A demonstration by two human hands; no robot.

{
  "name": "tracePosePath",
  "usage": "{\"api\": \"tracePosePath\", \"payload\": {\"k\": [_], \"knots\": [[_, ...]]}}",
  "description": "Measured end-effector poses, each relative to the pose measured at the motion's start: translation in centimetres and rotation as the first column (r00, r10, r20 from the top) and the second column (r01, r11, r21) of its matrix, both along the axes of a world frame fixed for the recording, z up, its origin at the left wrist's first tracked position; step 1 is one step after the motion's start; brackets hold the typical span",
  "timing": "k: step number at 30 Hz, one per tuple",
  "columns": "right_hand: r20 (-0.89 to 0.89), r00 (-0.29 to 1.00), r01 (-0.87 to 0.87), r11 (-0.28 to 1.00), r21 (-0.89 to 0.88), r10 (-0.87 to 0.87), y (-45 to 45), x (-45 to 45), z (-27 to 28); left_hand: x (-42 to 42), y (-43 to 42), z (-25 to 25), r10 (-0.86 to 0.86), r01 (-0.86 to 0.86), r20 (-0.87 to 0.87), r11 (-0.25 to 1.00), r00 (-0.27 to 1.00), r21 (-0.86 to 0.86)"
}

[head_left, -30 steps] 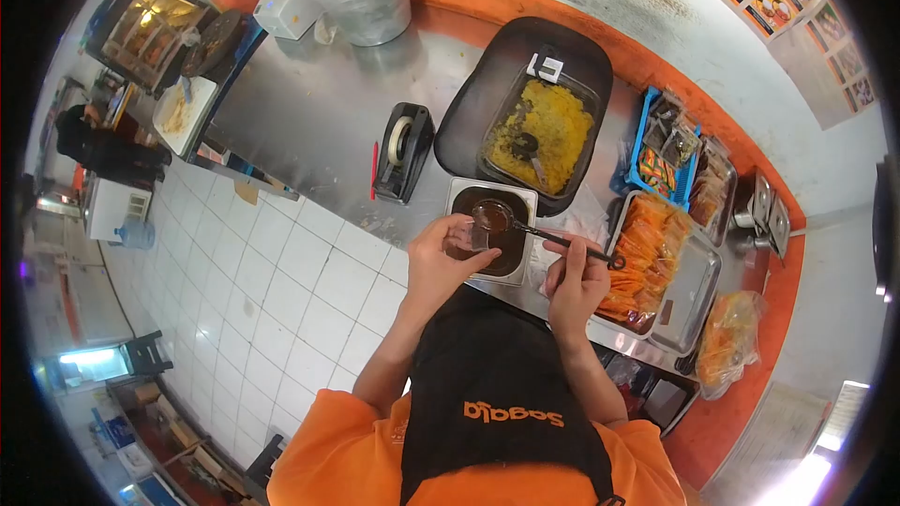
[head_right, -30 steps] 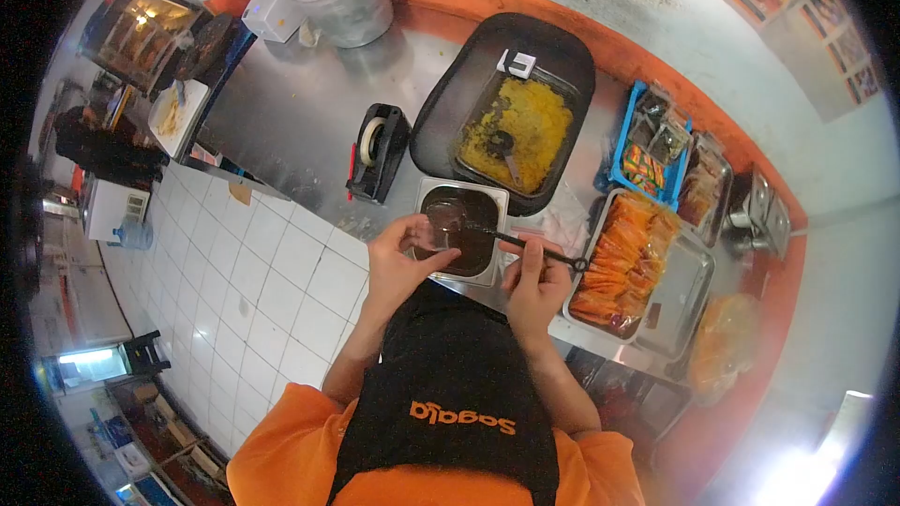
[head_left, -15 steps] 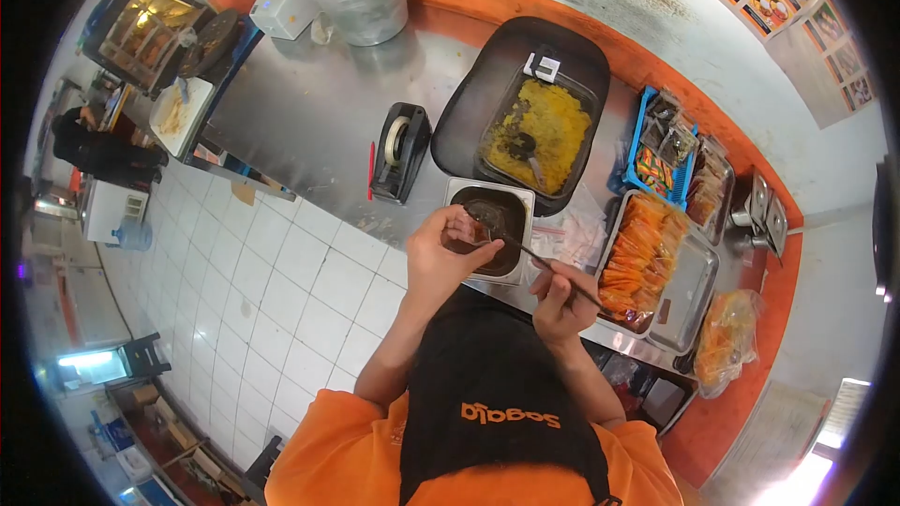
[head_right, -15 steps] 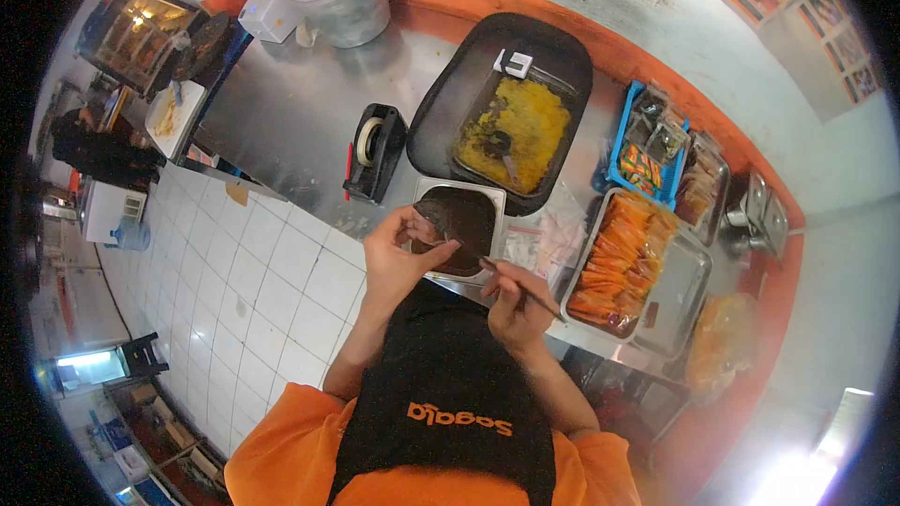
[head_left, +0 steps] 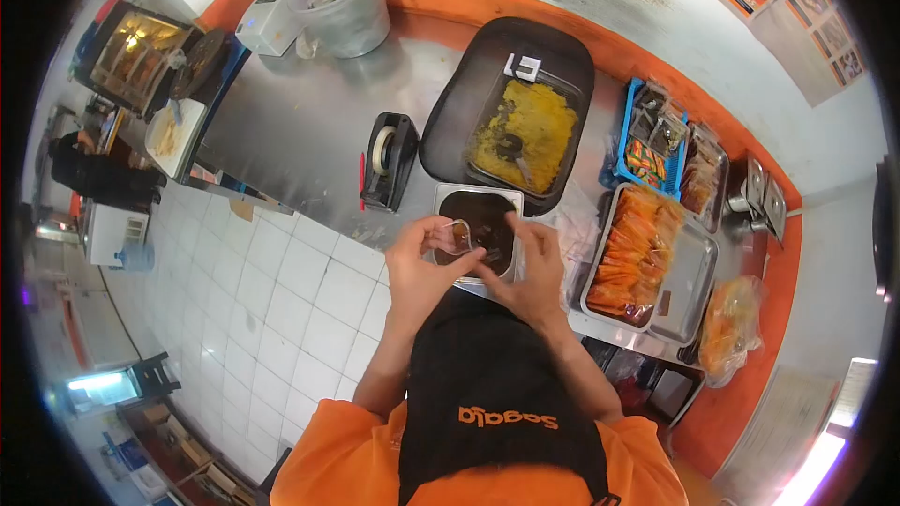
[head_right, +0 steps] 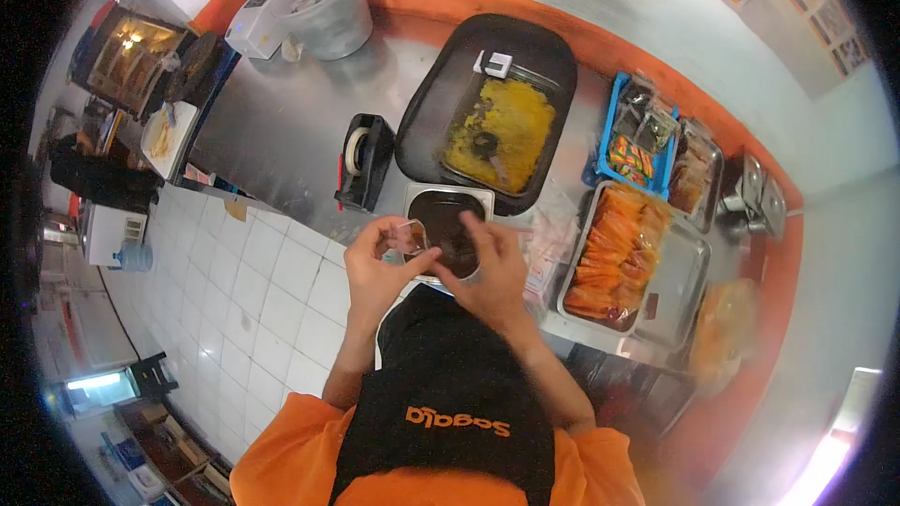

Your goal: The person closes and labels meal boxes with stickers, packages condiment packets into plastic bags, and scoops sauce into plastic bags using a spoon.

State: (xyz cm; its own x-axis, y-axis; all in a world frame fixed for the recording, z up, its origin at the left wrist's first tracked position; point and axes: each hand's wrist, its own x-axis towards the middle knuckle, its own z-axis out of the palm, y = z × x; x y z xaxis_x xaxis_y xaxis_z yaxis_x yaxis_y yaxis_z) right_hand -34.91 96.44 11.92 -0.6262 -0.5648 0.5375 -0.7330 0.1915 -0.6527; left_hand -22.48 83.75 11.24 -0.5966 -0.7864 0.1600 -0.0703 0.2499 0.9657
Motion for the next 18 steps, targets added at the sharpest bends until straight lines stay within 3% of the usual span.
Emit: {"api": "tracePosePath", "payload": {"k": [2, 5, 8, 11, 14, 18], "knots": [[-0.146, 0.973, -0.177, 0.984, 0.022, 0.178, -0.2, -0.5, 1.4, -0.6, 1.1, 1.2, -0.085, 0.092, -0.072, 0.992, 0.994, 0.088], [0.167, 0.946, -0.251, 0.955, -0.154, 0.276, 0.9, -1.1, -0.3, -1.4, 2.1, 2.1, -0.119, 0.201, -0.293, 0.942, 0.949, 0.27], [0.489, 0.764, -0.34, 0.907, -0.249, 0.421, 2.5, -1.9, 1.6, -1.5, 2.4, 3.1, -0.145, 0.217, -0.312, 0.954, 0.939, 0.208], [0.534, 0.75, -0.289, 0.92, -0.266, 0.39, 4.0, -2.0, 2.9, -2.0, 2.9, 3.6, -0.215, 0.268, -0.295, 0.951, 0.931, 0.155], [0.36, 0.866, -0.231, 0.916, -0.328, 0.347, 4.4, -1.8, 1.8, -2.6, 4.0, 3.9, -0.202, 0.232, -0.262, 0.968, 0.944, 0.09], [0.414, 0.851, -0.237, 0.94, -0.245, 0.322, 5.8, -2.4, 1.9, -3.3, 5.5, 3.3, -0.204, 0.226, -0.253, 0.972, 0.946, 0.059]]}}
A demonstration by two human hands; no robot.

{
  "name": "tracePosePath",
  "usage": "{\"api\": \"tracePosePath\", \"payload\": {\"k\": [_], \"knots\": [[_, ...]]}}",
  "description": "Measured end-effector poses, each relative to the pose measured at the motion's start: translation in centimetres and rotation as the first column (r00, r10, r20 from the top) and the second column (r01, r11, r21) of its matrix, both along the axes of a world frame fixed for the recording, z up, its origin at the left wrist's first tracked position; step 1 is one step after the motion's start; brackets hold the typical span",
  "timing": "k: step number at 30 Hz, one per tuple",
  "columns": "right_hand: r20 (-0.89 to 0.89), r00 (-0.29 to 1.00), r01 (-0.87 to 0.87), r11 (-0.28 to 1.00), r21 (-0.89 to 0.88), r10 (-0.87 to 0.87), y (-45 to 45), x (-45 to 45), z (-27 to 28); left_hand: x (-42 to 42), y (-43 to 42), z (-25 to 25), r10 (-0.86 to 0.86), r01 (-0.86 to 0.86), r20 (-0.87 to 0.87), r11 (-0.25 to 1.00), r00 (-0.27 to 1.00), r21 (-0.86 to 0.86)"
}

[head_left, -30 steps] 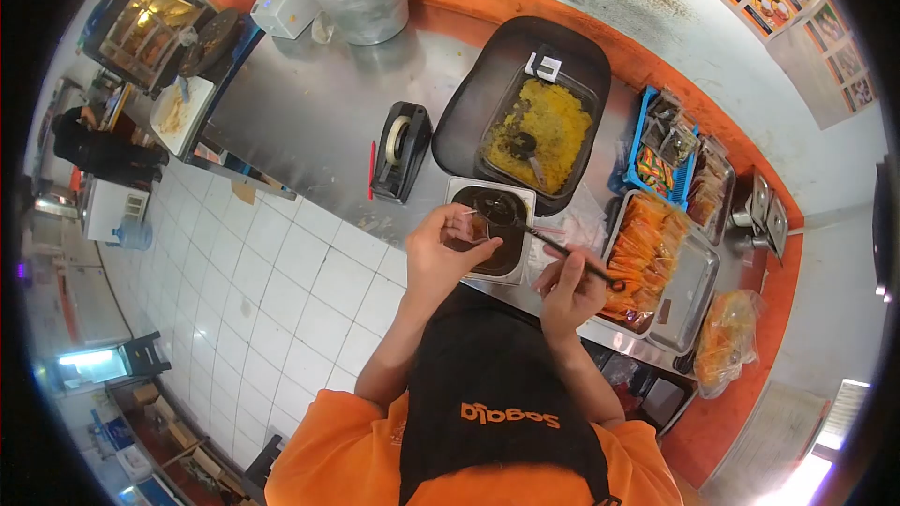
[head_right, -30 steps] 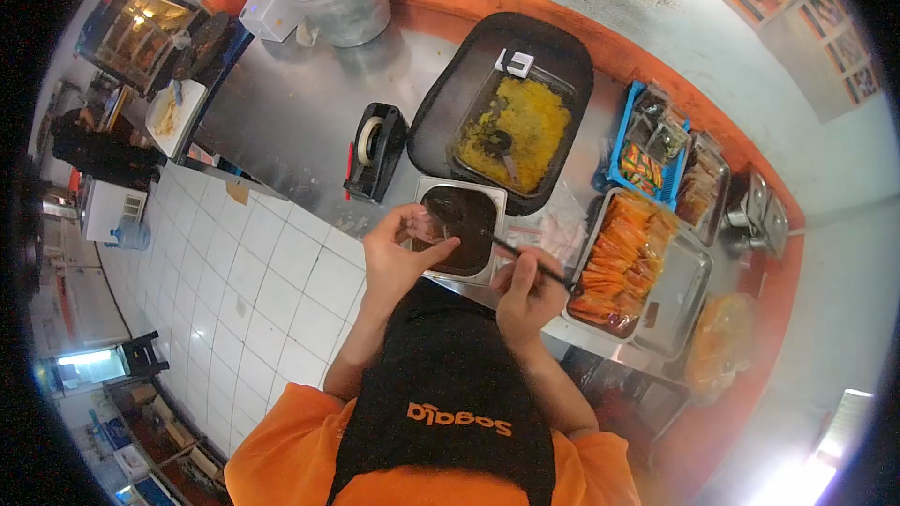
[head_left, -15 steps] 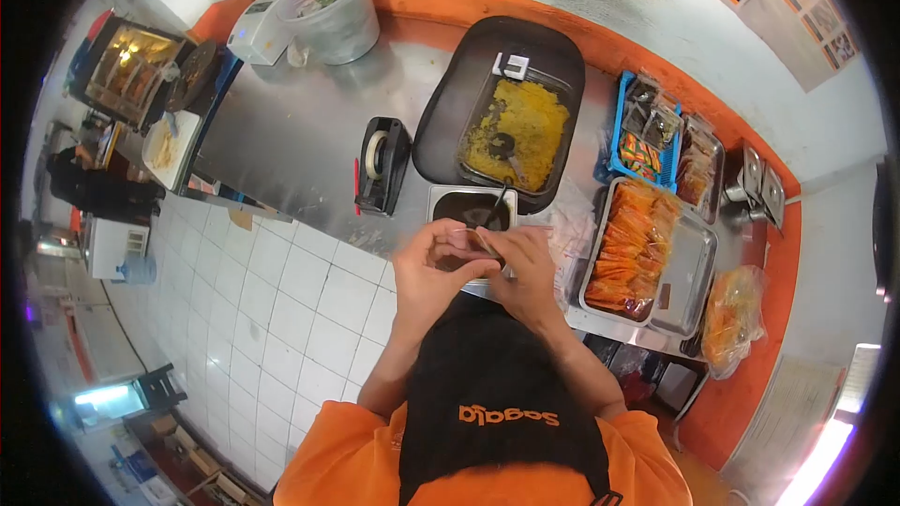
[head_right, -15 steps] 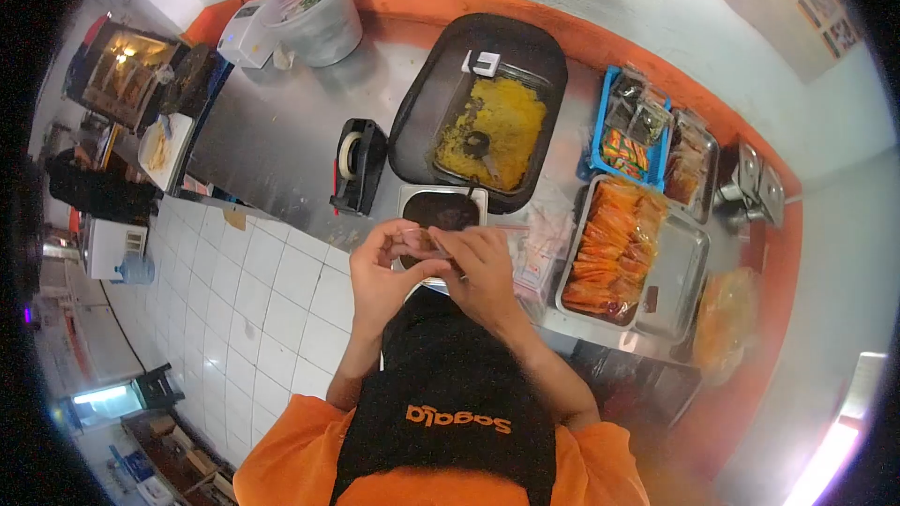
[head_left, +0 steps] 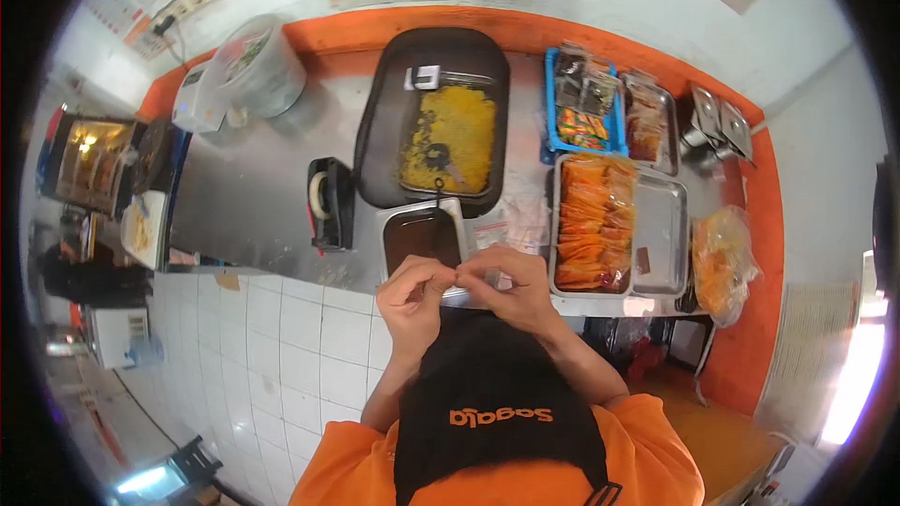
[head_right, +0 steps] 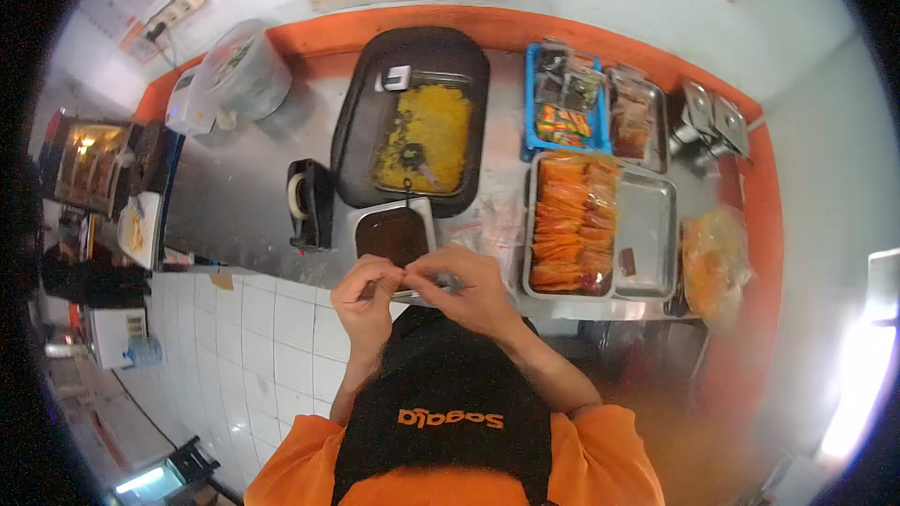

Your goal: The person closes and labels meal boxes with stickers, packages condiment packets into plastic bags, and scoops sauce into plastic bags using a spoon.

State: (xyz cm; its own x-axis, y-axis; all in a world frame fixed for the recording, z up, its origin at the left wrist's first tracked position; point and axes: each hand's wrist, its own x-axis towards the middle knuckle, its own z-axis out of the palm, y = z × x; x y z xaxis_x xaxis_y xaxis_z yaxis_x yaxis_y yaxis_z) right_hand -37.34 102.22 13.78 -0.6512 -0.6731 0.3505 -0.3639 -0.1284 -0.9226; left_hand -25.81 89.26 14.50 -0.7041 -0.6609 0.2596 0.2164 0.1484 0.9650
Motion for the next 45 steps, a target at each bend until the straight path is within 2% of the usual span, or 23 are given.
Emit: {"api": "tracePosePath", "payload": {"k": [2, 8, 11, 13, 14, 16, 17, 18, 19, 21, 23, 24, 27, 28, 30, 31, 32, 34, 37, 40, 43, 44, 45], "knots": [[-0.012, 0.999, -0.042, 0.999, 0.002, 0.042, 0.7, -0.7, 0.4, -0.2, 0.5, -0.3, -0.011, 0.011, -0.008, 1.0, 1.0, -0.023], [0.005, 0.995, 0.104, 0.993, 0.064, -0.104, 4.2, -0.8, 0.4, -1.0, 1.6, -1.1, -0.091, 0.088, 0.038, 0.993, 0.995, 0.079], [-0.031, 0.98, 0.197, 0.977, 0.077, -0.195, 6.2, -0.8, -0.2, -1.3, 2.4, -2.7, -0.189, 0.186, 0.133, 0.982, 0.973, 0.037], [-0.009, 0.975, 0.221, 0.961, 0.167, -0.223, 9.2, -1.6, -2.2, -1.8, 2.9, -2.6, -0.273, 0.249, 0.173, 0.957, 0.946, 0.147], [0.062, 0.952, 0.28, 0.934, 0.223, -0.301, 11.2, -2.2, -2.7, -1.8, 2.9, -2.5, -0.305, 0.267, 0.189, 0.943, 0.933, 0.2], [0.192, 0.864, 0.404, 0.869, 0.285, -0.465, 15.9, -4.2, -4.0, -1.1, 1.1, -3.8, -0.14, 0.1, 0.211, 0.976, 0.967, 0.192], [0.126, 0.823, 0.501, 0.813, 0.298, -0.554, 18.2, -5.0, -3.5, -0.6, -0.1, -4.4, -0.062, 0.02, 0.22, 0.982, 0.974, 0.19], [0.16, 0.799, 0.55, 0.812, 0.194, -0.58, 19.7, -5.9, -3.7, -0.1, -1.4, -4.5, 0.008, -0.059, 0.266, 0.981, 0.964, 0.184], [0.176, 0.761, 0.596, 0.78, 0.193, -0.625, 21.8, -6.7, -5.0, 0.6, -2.5, -4.6, 0.074, -0.115, 0.28, 0.984, 0.957, 0.134], [0.105, 0.67, 0.699, 0.672, 0.245, -0.735, 25.8, -8.6, -9.5, 1.5, -4.5, -4.9, 0.186, -0.205, 0.289, 0.978, 0.939, 0.038], [-0.128, 0.614, 0.76, 0.54, 0.362, -0.779, 28.1, -9.7, -13.5, 2.3, -6.1, -5.6, 0.225, -0.239, 0.299, 0.971, 0.927, 0.009], [-0.244, 0.582, 0.787, 0.463, 0.407, -0.776, 28.2, -9.8, -13.4, 2.5, -6.4, -5.6, 0.247, -0.258, 0.305, 0.966, 0.92, -0.005], [-0.442, 0.566, 0.824, 0.468, 0.32, -0.695, 25.1, -8.5, -13.0, 3.3, -6.5, -5.6, 0.258, -0.266, 0.307, 0.964, 0.916, -0.015], [-0.504, 0.517, 0.852, 0.474, 0.223, -0.692, 23.2, -8.1, -12.4, 3.5, -6.3, -5.7, 0.263, -0.273, 0.308, 0.962, 0.914, -0.008], [-0.559, 0.591, 0.774, 0.605, 0.188, -0.582, 19.7, -7.3, -12.9, 3.7, -5.7, -6.0, 0.262, -0.276, 0.312, 0.961, 0.913, 0.0], [-0.574, 0.612, 0.717, 0.687, 0.114, -0.544, 16.8, -6.8, -13.4, 3.6, -5.3, -6.2, 0.247, -0.264, 0.325, 0.965, 0.913, 0.007], [-0.547, 0.713, 0.608, 0.776, 0.17, -0.439, 13.6, -6.1, -12.5, 3.6, -4.9, -6.4, 0.23, -0.25, 0.34, 0.968, 0.912, 0.014], [-0.603, 0.738, 0.588, 0.729, 0.352, -0.304, 7.4, -4.6, -9.8, 3.4, -4.0, -5.9, 0.169, -0.186, 0.338, 0.982, 0.926, 0.019], [-0.597, 0.792, 0.569, 0.509, 0.646, -0.128, 3.5, -2.9, -13.1, 3.4, -3.1, -5.2, 0.115, -0.102, 0.328, 0.993, 0.937, -0.058], [-0.369, 0.919, 0.388, 0.488, 0.782, -0.14, 3.1, -4.0, -13.6, 4.3, -3.3, -4.4, 0.074, -0.019, 0.381, 0.989, 0.922, -0.146], [0.014, 0.949, 0.213, 0.676, 0.705, -0.314, 4.6, -4.8, -11.9, 5.1, -3.0, -4.2, 0.081, -0.032, 0.39, 0.991, 0.917, -0.13], [-0.057, 0.935, 0.299, 0.693, 0.656, -0.35, 5.0, -4.8, -11.2, 5.0, -2.8, -4.2, 0.088, -0.046, 0.385, 0.992, 0.919, -0.117], [-0.035, 0.938, 0.278, 0.688, 0.67, -0.345, 5.6, -5.2, -11.5, 5.0, -2.6, -4.3, 0.076, -0.028, 0.387, 0.991, 0.919, -0.129]]}}
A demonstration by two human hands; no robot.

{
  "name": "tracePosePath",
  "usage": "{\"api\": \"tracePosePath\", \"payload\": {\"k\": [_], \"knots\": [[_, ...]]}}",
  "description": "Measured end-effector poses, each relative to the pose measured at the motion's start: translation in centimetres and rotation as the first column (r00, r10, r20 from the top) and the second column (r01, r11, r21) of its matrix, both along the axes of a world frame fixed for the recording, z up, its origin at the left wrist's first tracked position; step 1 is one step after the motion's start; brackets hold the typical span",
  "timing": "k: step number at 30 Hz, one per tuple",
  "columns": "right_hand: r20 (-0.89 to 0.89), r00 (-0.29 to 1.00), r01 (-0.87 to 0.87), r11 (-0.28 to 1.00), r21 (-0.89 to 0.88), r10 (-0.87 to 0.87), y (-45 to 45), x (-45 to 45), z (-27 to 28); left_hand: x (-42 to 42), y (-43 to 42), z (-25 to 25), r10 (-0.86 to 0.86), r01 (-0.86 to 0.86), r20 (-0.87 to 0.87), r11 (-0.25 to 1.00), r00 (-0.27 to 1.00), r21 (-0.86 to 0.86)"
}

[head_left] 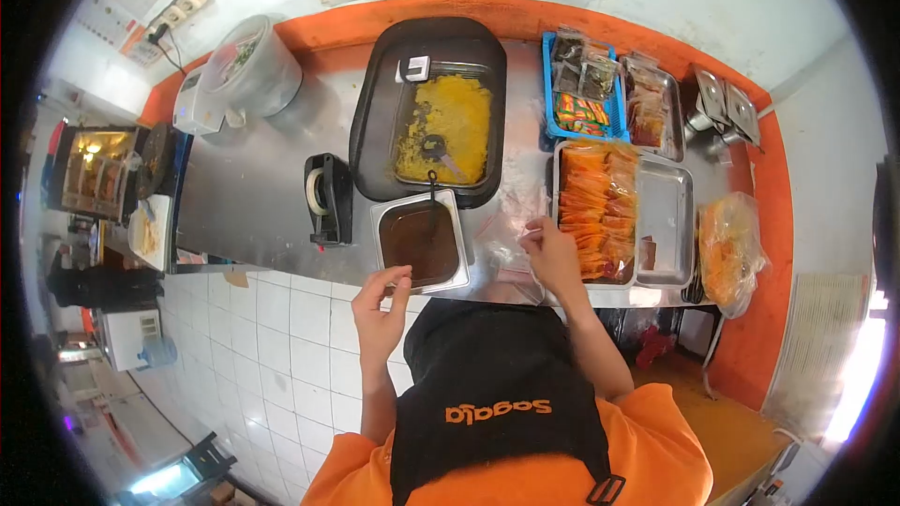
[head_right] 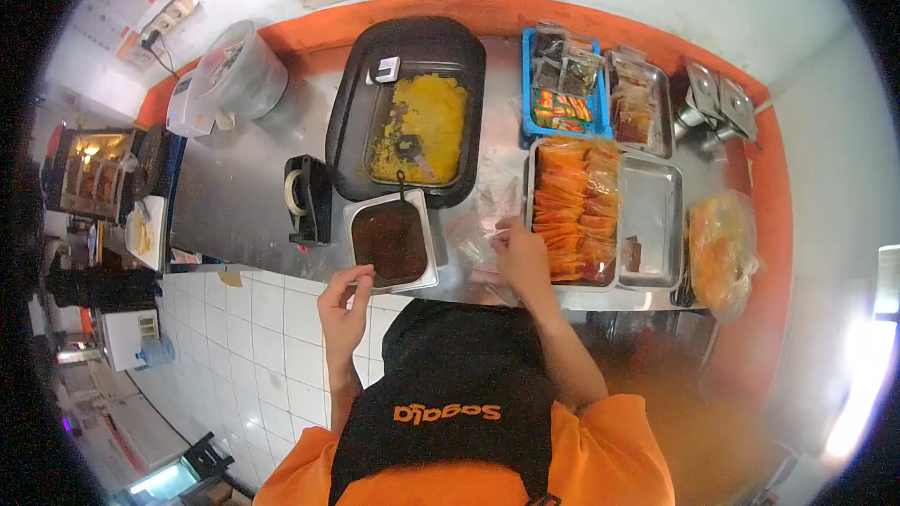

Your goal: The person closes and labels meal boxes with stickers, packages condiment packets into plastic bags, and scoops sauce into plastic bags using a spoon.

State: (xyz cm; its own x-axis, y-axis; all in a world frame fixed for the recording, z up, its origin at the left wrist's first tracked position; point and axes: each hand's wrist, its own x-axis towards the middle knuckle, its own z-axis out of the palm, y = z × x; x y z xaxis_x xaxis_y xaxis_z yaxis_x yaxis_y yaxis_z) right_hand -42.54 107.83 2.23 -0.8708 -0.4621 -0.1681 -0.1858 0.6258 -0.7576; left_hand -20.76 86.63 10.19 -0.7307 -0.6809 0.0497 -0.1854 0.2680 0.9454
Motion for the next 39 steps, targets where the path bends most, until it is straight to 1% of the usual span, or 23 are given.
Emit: {"api": "tracePosePath", "payload": {"k": [2, 6, 9, 12, 13, 15, 17, 18, 19, 21, 22, 25, 27, 28, 30, 31, 33, 34, 35, 36, 37, 38, 39], "knots": [[0.051, 0.999, 0.002, 1.0, 0.015, -0.003, 1.2, -1.1, -1.0, -0.3, 0.4, -0.3, -0.047, 0.047, 0.005, 0.998, 0.999, -0.029], [-0.181, 0.983, 0.05, 0.993, 0.111, -0.029, 1.2, -1.5, 0.7, -2.0, 1.5, 0.4, -0.181, 0.183, 0.053, 0.983, 0.982, -0.03], [-0.075, 0.991, 0.102, 0.992, -0.072, -0.107, 1.6, -1.2, 2.8, -3.4, 2.1, 0.9, -0.285, 0.288, 0.051, 0.954, 0.957, -0.081], [-0.018, 0.997, 0.07, 0.973, -0.218, -0.075, 2.0, -0.5, 5.1, -5.5, 2.9, 0.8, -0.36, 0.362, 0.042, 0.928, 0.932, -0.082], [0.066, 0.996, 0.073, 0.961, -0.267, -0.057, 2.0, -0.1, 5.9, -6.3, 3.3, 0.7, -0.378, 0.38, 0.039, 0.922, 0.925, -0.079], [0.226, 0.974, 0.09, 0.928, -0.362, -0.007, 2.0, 0.4, 7.2, -8.3, 4.9, 0.6, -0.304, 0.3, -0.027, 0.949, 0.952, -0.094], [0.322, 0.944, 0.084, 0.894, -0.441, 0.07, 2.1, 0.5, 7.6, -9.7, 5.6, -0.3, -0.265, 0.281, -0.133, 0.952, 0.955, 0.12], [0.366, 0.924, 0.085, 0.874, -0.478, 0.11, 2.3, 0.6, 7.7, -10.4, 5.7, -1.1, -0.247, 0.303, -0.2, 0.893, 0.948, 0.333], [0.352, 0.925, 0.035, 0.886, -0.463, 0.147, 2.7, 0.5, 7.9, -10.8, 5.8, -1.8, -0.213, 0.322, -0.258, 0.786, 0.942, 0.527], [0.328, 0.918, -0.065, 0.9, -0.431, 0.223, 3.5, 0.5, 8.0, -10.5, 5.3, -1.6, -0.228, 0.305, -0.202, 0.74, 0.952, 0.6], [0.29, 0.933, -0.083, 0.912, -0.401, 0.213, 4.0, 0.4, 8.2, -10.3, 4.9, -1.3, -0.235, 0.292, -0.174, 0.717, 0.956, 0.634], [0.157, 0.967, -0.138, 0.93, -0.34, 0.201, 4.9, 0.4, 8.8, -9.0, 3.7, -2.4, -0.414, 0.384, -0.061, 0.766, 0.908, 0.515], [0.048, 0.977, -0.178, 0.926, -0.334, 0.206, 5.1, 0.4, 9.4, -8.2, 4.2, -2.6, -0.415, 0.39, -0.044, 0.805, 0.909, 0.447], [-0.053, 0.993, -0.118, 0.944, -0.308, 0.107, 4.8, 0.7, 9.9, -7.9, 4.5, -2.4, -0.421, 0.399, -0.04, 0.819, 0.906, 0.413], [-0.269, 0.957, 0.035, 0.964, -0.263, -0.108, 3.4, 1.6, 11.0, -7.2, 4.8, -2.2, -0.344, 0.309, 0.026, 0.874, 0.939, 0.375], [-0.612, 0.779, -0.038, 0.965, -0.261, -0.135, 3.0, 1.4, 10.9, -7.0, 5.0, -2.1, -0.32, 0.282, 0.049, 0.889, 0.946, 0.36], [-0.484, 0.874, -0.165, 0.921, -0.353, -0.03, 3.0, 3.3, 12.0, -6.5, 5.4, -1.5, -0.22, 0.177, 0.054, 0.886, 0.974, 0.429], [-0.431, 0.897, -0.253, 0.911, -0.326, 0.095, 2.9, 4.0, 11.4, -6.3, 5.5, -1.6, -0.244, 0.234, -0.024, 0.888, 0.969, 0.396], [-0.366, 0.905, -0.336, 0.889, -0.311, 0.214, 2.6, 4.5, 10.6, -5.9, 5.4, -2.0, -0.247, 0.24, -0.011, 0.93, 0.969, 0.277], [-0.286, 0.93, -0.331, 0.863, -0.382, 0.23, 2.2, 4.9, 10.5, -5.7, 5.8, -1.2, -0.259, 0.265, -0.054, 0.934, 0.964, 0.24], [-0.169, 0.961, -0.271, 0.854, -0.445, 0.217, 2.0, 5.3, 10.2, -5.3, 5.6, -1.5, -0.267, 0.258, 0.018, 0.946, 0.964, 0.196], [-0.07, 0.968, -0.245, 0.841, -0.483, 0.242, 2.0, 5.3, 9.7, -5.4, 6.3, -0.5, -0.271, 0.27, -0.04, 0.916, 0.962, 0.297], [-0.094, 0.97, -0.241, 0.854, -0.46, 0.224, 1.9, 5.4, 9.3, -5.2, 6.5, -0.7, -0.257, 0.264, -0.066, 0.908, 0.964, 0.326]]}}
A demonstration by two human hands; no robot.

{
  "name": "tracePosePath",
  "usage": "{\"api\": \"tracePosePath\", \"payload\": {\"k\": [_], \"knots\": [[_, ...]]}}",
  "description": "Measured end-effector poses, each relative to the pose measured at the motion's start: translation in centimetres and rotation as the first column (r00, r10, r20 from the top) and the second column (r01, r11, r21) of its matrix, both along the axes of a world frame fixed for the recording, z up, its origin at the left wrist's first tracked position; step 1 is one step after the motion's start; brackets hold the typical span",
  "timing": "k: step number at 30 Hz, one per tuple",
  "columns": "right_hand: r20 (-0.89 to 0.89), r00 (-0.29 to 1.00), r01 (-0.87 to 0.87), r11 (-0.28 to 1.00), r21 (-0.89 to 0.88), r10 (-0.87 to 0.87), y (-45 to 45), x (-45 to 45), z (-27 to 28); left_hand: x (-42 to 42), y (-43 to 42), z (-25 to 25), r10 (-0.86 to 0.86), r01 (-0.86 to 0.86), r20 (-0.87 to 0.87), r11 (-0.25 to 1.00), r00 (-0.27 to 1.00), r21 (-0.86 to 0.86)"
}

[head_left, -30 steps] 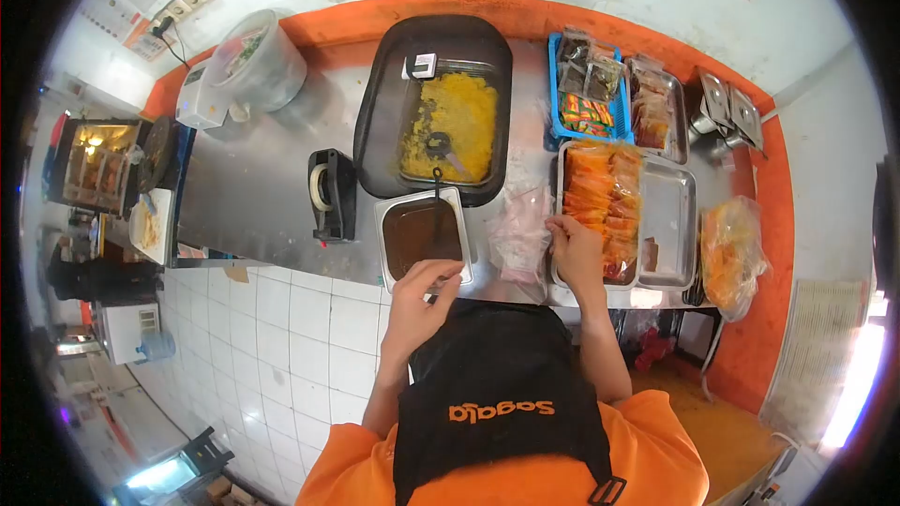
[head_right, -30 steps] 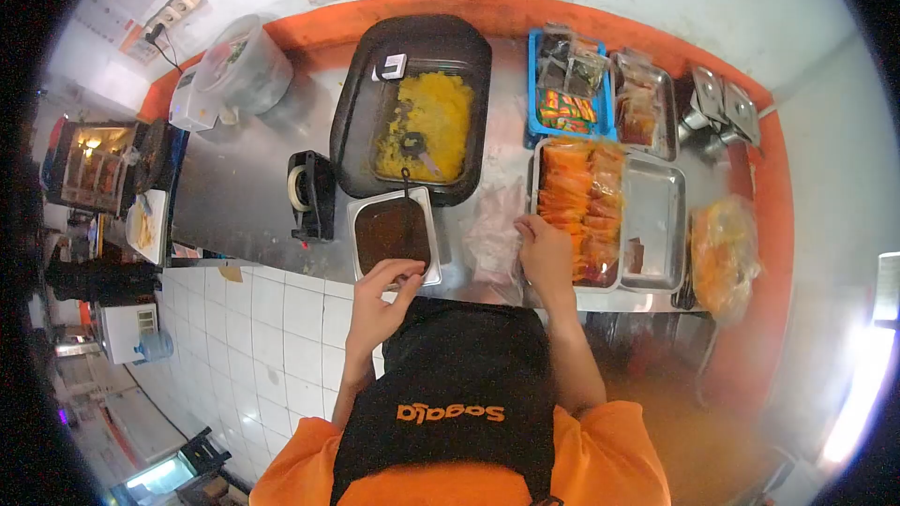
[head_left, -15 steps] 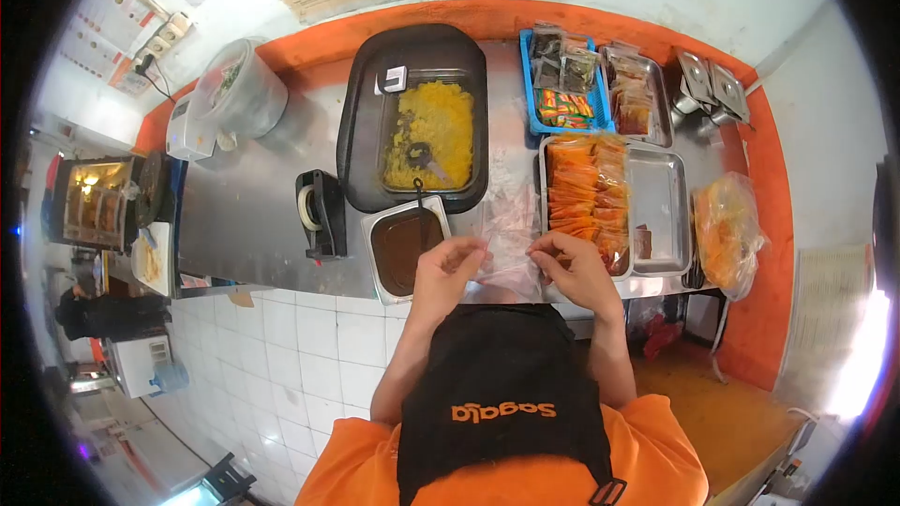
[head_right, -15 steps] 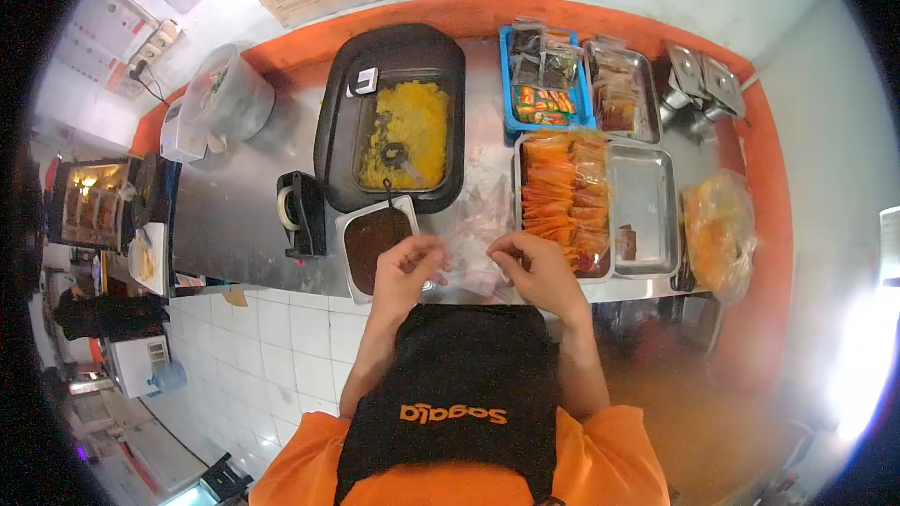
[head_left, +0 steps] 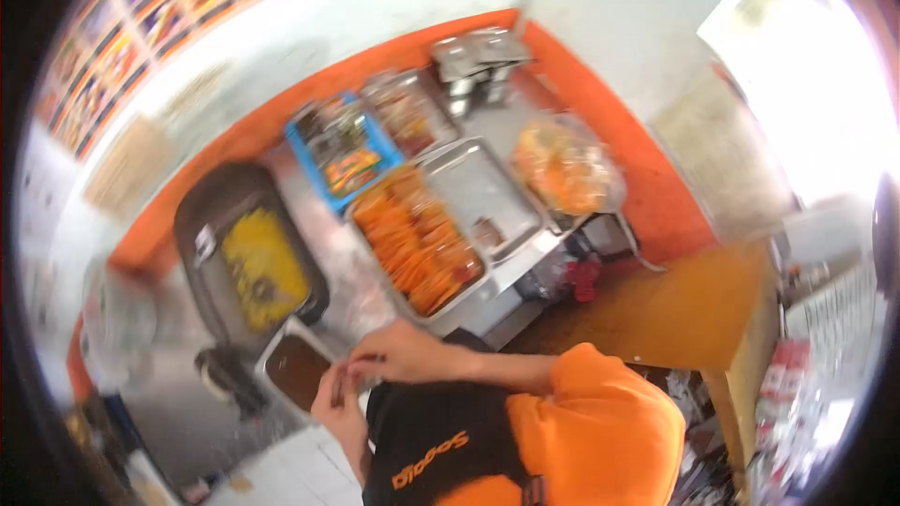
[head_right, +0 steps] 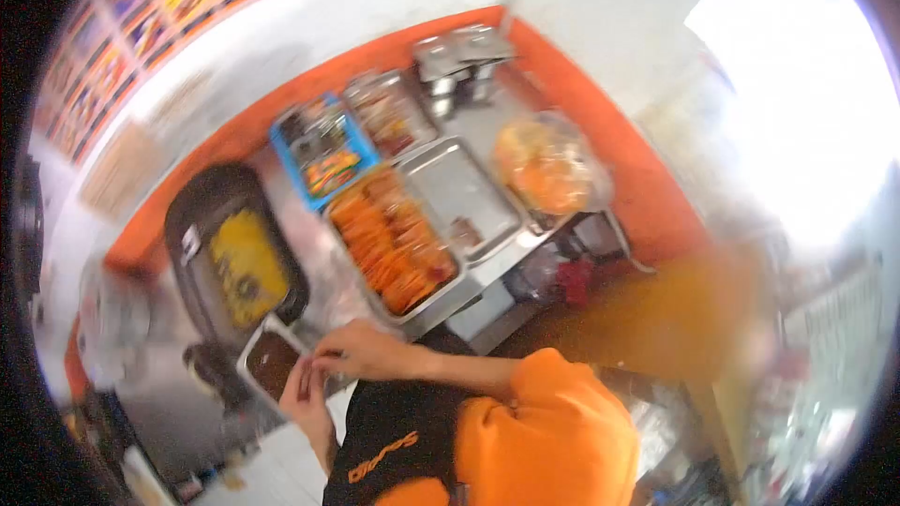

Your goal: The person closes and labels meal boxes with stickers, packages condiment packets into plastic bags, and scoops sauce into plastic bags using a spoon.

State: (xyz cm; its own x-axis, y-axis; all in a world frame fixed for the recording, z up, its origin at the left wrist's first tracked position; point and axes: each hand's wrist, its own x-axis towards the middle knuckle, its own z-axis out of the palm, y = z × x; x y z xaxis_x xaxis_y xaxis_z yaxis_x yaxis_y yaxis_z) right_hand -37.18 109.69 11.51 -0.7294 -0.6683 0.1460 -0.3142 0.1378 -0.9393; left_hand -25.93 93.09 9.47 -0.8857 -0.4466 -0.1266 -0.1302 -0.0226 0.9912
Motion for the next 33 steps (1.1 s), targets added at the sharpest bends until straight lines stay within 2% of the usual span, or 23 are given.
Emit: {"api": "tracePosePath", "payload": {"k": [1, 2, 5, 6, 8, 11, 12, 15, 18, 21, 22, 25, 26, 29, 30, 32, 33], "knots": [[-0.002, 1.0, 0.014, 0.998, 0.058, -0.014, 0.0, 0.1, 0.7, 0.2, -0.3, -0.2, -0.036, 0.036, -0.031, 0.999, 0.999, 0.009], [-0.141, 0.985, 0.114, 0.989, 0.089, -0.101, -0.5, 0.4, -0.2, 0.3, -0.4, -0.1, 0.002, -0.002, 0.006, 1.0, 1.0, -0.002], [-0.419, 0.888, 0.234, 0.97, 0.057, -0.19, -0.2, 0.2, 0.2, 0.5, -0.9, -0.9, 0.064, -0.064, 0.006, 0.998, 0.998, -0.017], [-0.436, 0.863, 0.274, 0.961, -0.022, -0.256, -0.3, 0.5, 0.4, 0.5, -1.3, -1.9, 0.086, -0.086, 0.0, 0.996, 0.996, -0.014], [-0.408, 0.889, 0.242, 0.97, 0.028, -0.21, -0.4, 0.9, 0.3, 0.5, -2.3, -3.5, 0.144, -0.144, -0.007, 0.989, 0.99, -0.018], [-0.376, 0.913, 0.222, 0.967, 0.127, -0.16, -0.5, 1.9, 0.0, 0.3, -2.1, -3.3, 0.111, -0.114, -0.101, 0.993, 0.989, -0.024], [-0.368, 0.918, 0.222, 0.961, 0.167, -0.148, -0.6, 2.0, -0.2, 0.3, -2.6, -3.7, 0.03, -0.05, -0.126, 0.986, 0.992, -0.159], [-0.137, 0.985, 0.132, 0.975, 0.177, -0.108, -0.5, 2.0, -0.3, -0.1, -2.5, -4.4, 0.026, -0.036, -0.112, 0.995, 0.993, -0.09], [0.039, 0.995, 0.081, 0.987, 0.137, -0.088, 0.2, 1.6, 0.6, 0.0, -2.3, -3.4, 0.062, -0.042, 0.046, 0.937, 0.997, -0.348], [0.071, 0.994, 0.076, 0.994, 0.073, -0.081, 0.2, 1.8, 0.0, 0.5, -2.4, -4.1, -0.071, 0.022, -0.154, 0.954, 0.985, -0.298], [0.056, 0.997, 0.052, 0.995, 0.089, -0.058, 0.3, 1.7, 0.0, 0.4, -2.4, -3.9, -0.054, 0.025, -0.094, 0.959, 0.994, -0.283], [0.021, 1.0, 0.008, 0.992, 0.129, -0.011, 1.1, 1.4, 0.1, 0.1, -2.6, -5.6, -0.114, 0.088, -0.134, 0.979, 0.984, -0.185], [0.014, 1.0, 0.006, 0.991, 0.133, -0.008, 1.3, 1.3, 0.1, 0.0, -3.0, -5.9, -0.113, 0.117, -0.083, 0.992, 0.99, 0.043], [0.049, 0.998, -0.052, 0.997, 0.053, 0.049, 2.2, 0.6, -0.4, 0.1, -2.6, -5.9, -0.162, 0.165, 0.031, 0.968, 0.986, -0.191], [0.071, 0.994, -0.082, 0.997, 0.01, 0.081, 2.5, 0.4, -0.3, 0.2, -2.4, -5.9, -0.163, 0.165, 0.026, 0.978, 0.986, -0.129], [0.099, 0.993, -0.07, 0.996, 0.059, 0.064, 3.0, 0.5, 0.2, 0.7, -1.7, -5.7, -0.163, 0.163, 0.02, 0.987, 0.986, -0.003], [0.114, 0.992, -0.064, 0.995, 0.081, 0.055, 3.1, 0.7, 0.3, 0.8, -1.1, -5.3, -0.185, 0.185, 0.01, 0.983, 0.983, -0.015]]}}
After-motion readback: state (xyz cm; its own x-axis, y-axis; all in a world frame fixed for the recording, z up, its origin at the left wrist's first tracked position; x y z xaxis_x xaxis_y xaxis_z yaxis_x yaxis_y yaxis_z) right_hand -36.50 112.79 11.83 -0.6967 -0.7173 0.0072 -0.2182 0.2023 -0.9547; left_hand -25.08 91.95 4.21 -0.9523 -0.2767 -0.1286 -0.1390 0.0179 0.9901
